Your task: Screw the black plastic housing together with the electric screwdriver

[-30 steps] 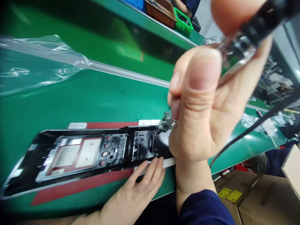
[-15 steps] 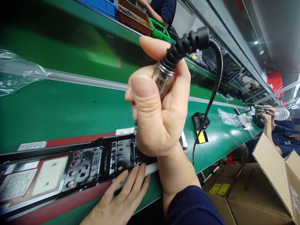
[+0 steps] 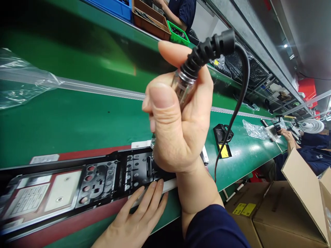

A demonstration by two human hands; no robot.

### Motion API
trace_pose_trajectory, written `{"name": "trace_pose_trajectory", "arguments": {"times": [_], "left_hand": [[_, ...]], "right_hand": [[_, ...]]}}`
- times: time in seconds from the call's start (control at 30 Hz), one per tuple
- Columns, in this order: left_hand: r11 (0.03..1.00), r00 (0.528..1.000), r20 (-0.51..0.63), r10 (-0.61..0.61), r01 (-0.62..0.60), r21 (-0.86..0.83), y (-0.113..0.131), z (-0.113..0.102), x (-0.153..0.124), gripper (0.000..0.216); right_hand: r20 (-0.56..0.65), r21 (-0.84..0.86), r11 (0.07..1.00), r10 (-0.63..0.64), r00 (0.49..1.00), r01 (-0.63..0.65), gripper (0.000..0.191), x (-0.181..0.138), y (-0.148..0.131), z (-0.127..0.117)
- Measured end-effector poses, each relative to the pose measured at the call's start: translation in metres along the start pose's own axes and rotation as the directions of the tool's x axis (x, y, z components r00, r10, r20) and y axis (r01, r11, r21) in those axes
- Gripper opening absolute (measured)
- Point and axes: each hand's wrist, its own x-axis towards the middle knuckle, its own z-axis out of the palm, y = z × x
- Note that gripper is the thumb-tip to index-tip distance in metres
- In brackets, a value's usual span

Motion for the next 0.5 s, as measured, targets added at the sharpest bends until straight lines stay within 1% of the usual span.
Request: {"name": "trace_pose_trajectory", "arguments": {"times": [0.13,0.2,0.27,0.33,0.4,0.5], "left_hand": [[1.0,1.0,0.004,0.001,-0.001,0.002,0.0,0.0,0.001,0.069],[1.0,1.0,0.003,-0.002,0.002,0.011,0.001,0.0,0.002,0.066],[1.0,1.0,0.009,0.002,-0.002,0.016,0.002,0.0,0.002,0.064],[1.0,1.0,0.024,0.006,-0.006,0.02,0.003,-0.001,0.002,0.062],[0.999,0.999,0.05,0.013,-0.014,0.029,0.004,-0.003,0.003,0.061],[0.999,0.996,0.087,0.012,-0.017,0.048,0.002,-0.006,0.004,0.055]], "right_hand": [[-0.034,-0.043,0.997,0.062,0.997,-0.063,0.022,-0.002,-0.007,0.0],[-0.05,-0.175,0.975,0.132,0.99,-0.139,0.028,-0.003,-0.011,0.0],[-0.054,-0.373,0.894,0.247,0.967,-0.249,0.043,-0.003,-0.014,0.001],[-0.064,-0.507,0.796,0.35,0.935,-0.333,0.057,-0.003,-0.015,0.004],[-0.059,-0.518,0.785,0.363,0.93,-0.339,0.062,-0.002,-0.015,0.009],[-0.067,-0.481,0.823,0.309,0.949,-0.302,0.063,0.001,-0.017,0.017]]}}
